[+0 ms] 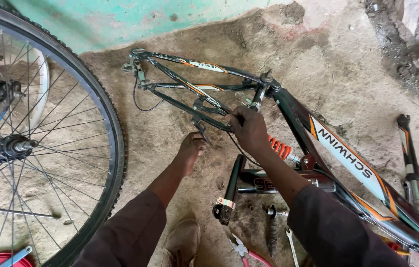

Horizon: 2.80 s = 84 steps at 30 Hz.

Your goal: The person is repairing a bicycle frame lying on the ground. They use a wrench to tighten bolts on the frame, wipe the area with a cloth, and use a red screwdriver to adjust components near the handlebars.

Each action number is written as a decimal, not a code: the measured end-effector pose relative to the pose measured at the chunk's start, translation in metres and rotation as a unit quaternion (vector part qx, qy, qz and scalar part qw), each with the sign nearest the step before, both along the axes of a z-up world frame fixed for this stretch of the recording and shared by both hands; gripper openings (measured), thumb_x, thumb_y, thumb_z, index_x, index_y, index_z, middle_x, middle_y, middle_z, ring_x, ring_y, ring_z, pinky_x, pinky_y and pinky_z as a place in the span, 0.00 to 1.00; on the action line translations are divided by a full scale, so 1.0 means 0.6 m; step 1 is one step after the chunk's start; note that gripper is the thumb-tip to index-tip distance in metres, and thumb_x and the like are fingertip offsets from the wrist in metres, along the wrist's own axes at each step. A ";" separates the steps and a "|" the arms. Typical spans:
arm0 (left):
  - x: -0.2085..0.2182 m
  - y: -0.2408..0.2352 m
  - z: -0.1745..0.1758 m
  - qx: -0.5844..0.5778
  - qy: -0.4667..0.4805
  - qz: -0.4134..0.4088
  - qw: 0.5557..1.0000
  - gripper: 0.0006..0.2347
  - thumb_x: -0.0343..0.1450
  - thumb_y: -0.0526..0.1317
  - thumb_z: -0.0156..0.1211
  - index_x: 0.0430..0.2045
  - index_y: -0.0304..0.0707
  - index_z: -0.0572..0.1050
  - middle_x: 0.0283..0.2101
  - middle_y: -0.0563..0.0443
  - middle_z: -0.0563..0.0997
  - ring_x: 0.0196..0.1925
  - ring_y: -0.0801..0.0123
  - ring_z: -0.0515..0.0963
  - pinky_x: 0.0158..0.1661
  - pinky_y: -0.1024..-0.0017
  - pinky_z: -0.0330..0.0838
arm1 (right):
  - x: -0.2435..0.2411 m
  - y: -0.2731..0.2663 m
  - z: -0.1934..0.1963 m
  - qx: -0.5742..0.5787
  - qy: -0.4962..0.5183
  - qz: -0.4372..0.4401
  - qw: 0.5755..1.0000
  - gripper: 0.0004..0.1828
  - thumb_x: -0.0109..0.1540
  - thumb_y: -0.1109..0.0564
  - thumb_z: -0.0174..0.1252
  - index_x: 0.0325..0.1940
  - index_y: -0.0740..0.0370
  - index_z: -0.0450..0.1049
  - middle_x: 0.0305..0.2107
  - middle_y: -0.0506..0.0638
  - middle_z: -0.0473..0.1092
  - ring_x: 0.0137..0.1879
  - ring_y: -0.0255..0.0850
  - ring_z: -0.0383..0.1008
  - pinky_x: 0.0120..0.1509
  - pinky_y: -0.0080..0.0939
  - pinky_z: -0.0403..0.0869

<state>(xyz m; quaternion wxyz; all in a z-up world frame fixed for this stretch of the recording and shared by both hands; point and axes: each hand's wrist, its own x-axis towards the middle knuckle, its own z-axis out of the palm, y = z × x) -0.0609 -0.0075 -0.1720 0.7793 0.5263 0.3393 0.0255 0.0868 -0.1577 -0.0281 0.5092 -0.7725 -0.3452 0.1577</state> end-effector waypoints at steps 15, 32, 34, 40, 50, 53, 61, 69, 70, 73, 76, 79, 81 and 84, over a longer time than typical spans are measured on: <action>-0.051 0.010 -0.042 0.173 0.047 0.138 0.974 0.21 0.70 0.36 0.61 0.57 0.25 0.71 0.51 0.27 0.77 0.51 0.50 0.79 0.55 0.51 0.72 | -0.005 -0.133 0.144 -0.002 -0.174 0.036 0.984 0.09 0.65 0.58 0.64 0.48 0.61 0.80 0.33 0.60 0.74 0.42 0.61 0.80 0.43 0.55 0.80; 0.107 -0.042 0.191 0.191 0.137 0.074 0.969 0.28 0.64 0.62 0.62 0.38 0.30 0.79 0.42 0.45 0.79 0.45 0.61 0.76 0.48 0.59 0.70 | -0.094 -0.408 0.075 -0.054 0.127 -0.109 0.984 0.09 0.63 0.59 0.59 0.38 0.66 0.82 0.26 0.51 0.78 0.31 0.37 0.75 0.36 0.36 0.76; 0.107 -0.031 0.182 0.179 0.124 0.084 0.972 0.26 0.64 0.59 0.64 0.38 0.29 0.79 0.41 0.44 0.79 0.44 0.62 0.76 0.48 0.62 0.72 | -0.106 -0.417 0.059 -0.065 0.151 -0.111 0.980 0.09 0.63 0.60 0.59 0.36 0.66 0.83 0.25 0.50 0.79 0.30 0.36 0.75 0.36 0.35 0.75; 0.111 -0.023 0.118 0.207 0.017 0.058 0.976 0.14 0.67 0.47 0.69 0.35 0.35 0.81 0.33 0.54 0.82 0.34 0.73 0.75 0.41 0.75 0.70 | -0.167 -0.469 -0.048 -0.177 0.171 0.036 0.968 0.12 0.58 0.50 0.65 0.40 0.58 0.85 0.31 0.44 0.84 0.29 0.35 0.75 0.35 0.36 0.74; 0.124 -0.033 0.138 0.197 0.060 0.079 0.975 0.23 0.72 0.61 0.67 0.43 0.44 0.68 0.41 0.56 0.68 0.43 0.70 0.68 0.46 0.64 0.60 | -0.160 -0.592 -0.209 -0.231 0.341 -0.067 0.909 0.11 0.64 0.58 0.59 0.48 0.64 0.80 0.33 0.62 0.78 0.35 0.49 0.82 0.43 0.46 0.78; 0.099 -0.048 0.172 0.119 0.069 0.114 0.984 0.20 0.72 0.63 0.62 0.38 0.48 0.70 0.34 0.63 0.69 0.33 0.79 0.68 0.32 0.78 0.60 | -0.136 -0.627 -0.250 -0.232 0.354 -0.144 0.895 0.10 0.65 0.56 0.59 0.47 0.60 0.81 0.29 0.56 0.78 0.33 0.45 0.81 0.39 0.41 0.78; 0.019 -0.150 0.197 0.211 0.007 0.039 0.977 0.09 0.80 0.49 0.59 0.39 0.47 0.71 0.35 0.61 0.63 0.37 0.78 0.62 0.40 0.75 0.58 | -0.090 -0.630 -0.239 -0.269 0.208 -0.207 0.917 0.10 0.66 0.52 0.61 0.40 0.61 0.80 0.23 0.55 0.79 0.29 0.45 0.82 0.41 0.44 0.77; -0.077 -0.128 -0.034 0.436 -0.028 -0.276 0.856 0.06 0.71 0.29 0.61 0.35 0.20 0.75 0.26 0.20 0.75 0.26 0.22 0.74 0.26 0.37 0.65 | -0.113 -0.615 -0.241 -0.258 0.155 -0.173 0.938 0.09 0.67 0.54 0.59 0.46 0.60 0.80 0.26 0.55 0.80 0.32 0.46 0.83 0.42 0.45 0.79; -0.077 -0.132 -0.033 0.437 -0.028 -0.274 0.856 0.06 0.71 0.29 0.61 0.35 0.20 0.75 0.26 0.20 0.75 0.26 0.22 0.74 0.26 0.37 0.65 | -0.118 -0.610 -0.243 -0.258 0.155 -0.171 0.938 0.09 0.67 0.54 0.59 0.46 0.60 0.80 0.26 0.55 0.80 0.32 0.46 0.83 0.42 0.45 0.79; -0.079 -0.142 -0.030 0.436 -0.022 -0.270 0.858 0.06 0.71 0.31 0.62 0.35 0.22 0.75 0.26 0.22 0.75 0.27 0.25 0.75 0.26 0.39 0.66 | -0.123 -0.593 -0.247 -0.213 0.140 -0.176 0.951 0.08 0.65 0.53 0.61 0.42 0.58 0.81 0.24 0.54 0.79 0.30 0.43 0.82 0.38 0.41 0.77; -0.085 -0.151 -0.029 0.431 -0.013 -0.270 0.861 0.06 0.70 0.32 0.63 0.36 0.25 0.76 0.27 0.25 0.75 0.29 0.29 0.76 0.27 0.43 0.67 | -0.116 -0.567 -0.235 -0.193 0.138 -0.137 0.962 0.08 0.64 0.53 0.62 0.41 0.58 0.82 0.24 0.57 0.78 0.30 0.48 0.81 0.36 0.44 0.77; -0.090 -0.155 -0.031 0.426 -0.007 -0.272 0.863 0.07 0.70 0.34 0.64 0.36 0.28 0.76 0.28 0.28 0.75 0.30 0.33 0.78 0.28 0.46 0.69 | -0.114 -0.520 -0.206 -0.190 0.119 -0.090 0.970 0.10 0.64 0.50 0.62 0.41 0.58 0.81 0.26 0.62 0.76 0.32 0.55 0.81 0.36 0.49 0.77; -0.091 -0.155 -0.033 0.420 -0.003 -0.274 0.865 0.07 0.70 0.35 0.65 0.37 0.31 0.76 0.29 0.31 0.75 0.31 0.37 0.79 0.29 0.49 0.70 | -0.112 -0.478 -0.172 -0.162 0.111 -0.024 0.980 0.09 0.64 0.55 0.60 0.40 0.63 0.80 0.28 0.68 0.77 0.36 0.66 0.80 0.39 0.58 0.77; -0.094 -0.150 -0.038 0.415 0.001 -0.272 0.868 0.08 0.70 0.37 0.66 0.37 0.34 0.76 0.29 0.34 0.76 0.33 0.41 0.80 0.29 0.52 0.72 | -0.107 -0.429 -0.201 -0.130 0.060 0.041 0.989 0.07 0.64 0.56 0.60 0.39 0.61 0.80 0.29 0.66 0.78 0.35 0.67 0.80 0.39 0.61 0.77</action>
